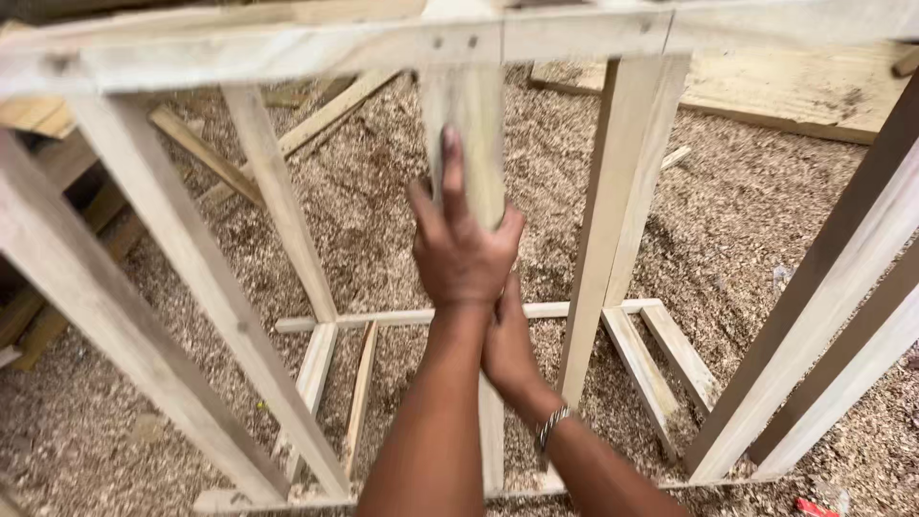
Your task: The person assembles a wooden frame by positioning planks and hammering nails to secure joints. They repeatedly align pieces, drive nails with a hammer, and adjust the frame to ensure stability.
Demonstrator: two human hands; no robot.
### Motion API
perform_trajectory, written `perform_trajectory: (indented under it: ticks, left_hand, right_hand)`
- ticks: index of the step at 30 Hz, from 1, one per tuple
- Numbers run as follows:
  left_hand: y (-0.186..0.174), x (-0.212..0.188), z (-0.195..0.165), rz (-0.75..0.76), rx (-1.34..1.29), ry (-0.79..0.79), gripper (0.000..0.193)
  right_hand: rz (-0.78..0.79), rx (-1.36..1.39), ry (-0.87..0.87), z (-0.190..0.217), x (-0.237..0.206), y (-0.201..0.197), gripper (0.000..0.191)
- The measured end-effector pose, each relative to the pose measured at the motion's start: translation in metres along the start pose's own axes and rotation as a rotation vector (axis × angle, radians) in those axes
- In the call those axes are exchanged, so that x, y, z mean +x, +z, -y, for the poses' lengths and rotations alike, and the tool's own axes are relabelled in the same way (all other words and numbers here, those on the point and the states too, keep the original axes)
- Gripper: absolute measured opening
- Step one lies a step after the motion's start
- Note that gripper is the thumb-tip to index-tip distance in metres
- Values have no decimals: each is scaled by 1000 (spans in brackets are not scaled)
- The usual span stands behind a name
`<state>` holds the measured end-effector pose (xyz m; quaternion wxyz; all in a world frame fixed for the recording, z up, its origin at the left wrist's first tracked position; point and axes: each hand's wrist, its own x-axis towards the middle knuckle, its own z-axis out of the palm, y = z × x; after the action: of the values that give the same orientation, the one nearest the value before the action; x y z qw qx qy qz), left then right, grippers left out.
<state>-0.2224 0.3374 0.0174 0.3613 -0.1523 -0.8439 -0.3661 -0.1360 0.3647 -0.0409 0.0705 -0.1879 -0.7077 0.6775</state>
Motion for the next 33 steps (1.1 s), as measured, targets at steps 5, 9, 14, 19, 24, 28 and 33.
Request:
perform_trajectory:
  ticks: [5, 9, 14, 19, 24, 28, 33]
  left_hand:
    - [33, 33, 14, 70, -13, -36, 103]
    - [63, 74, 19, 84, -24, -72, 108]
    - [107, 146, 23, 273, -24, -207, 109]
    - [134, 186, 33, 482, 5, -314, 105]
    - [147, 198, 37, 505, 25, -321, 107]
    - [155, 193, 45, 563, 99, -351, 110]
    - [165, 136, 67, 705, 57, -498, 112]
  right_hand:
    - [-35, 68, -58, 8, 43, 2, 56]
    - [-73, 105, -35, -2, 101, -1, 49]
    - [-341, -153, -111, 1, 186, 0, 48]
    - [-465, -331, 131, 30, 167, 21, 57]
    - [-530, -358, -109, 90, 231, 44, 58]
    - [-548, -421, -242, 77, 274, 43, 60]
    - [-536, -473, 188, -55, 204, 25, 63]
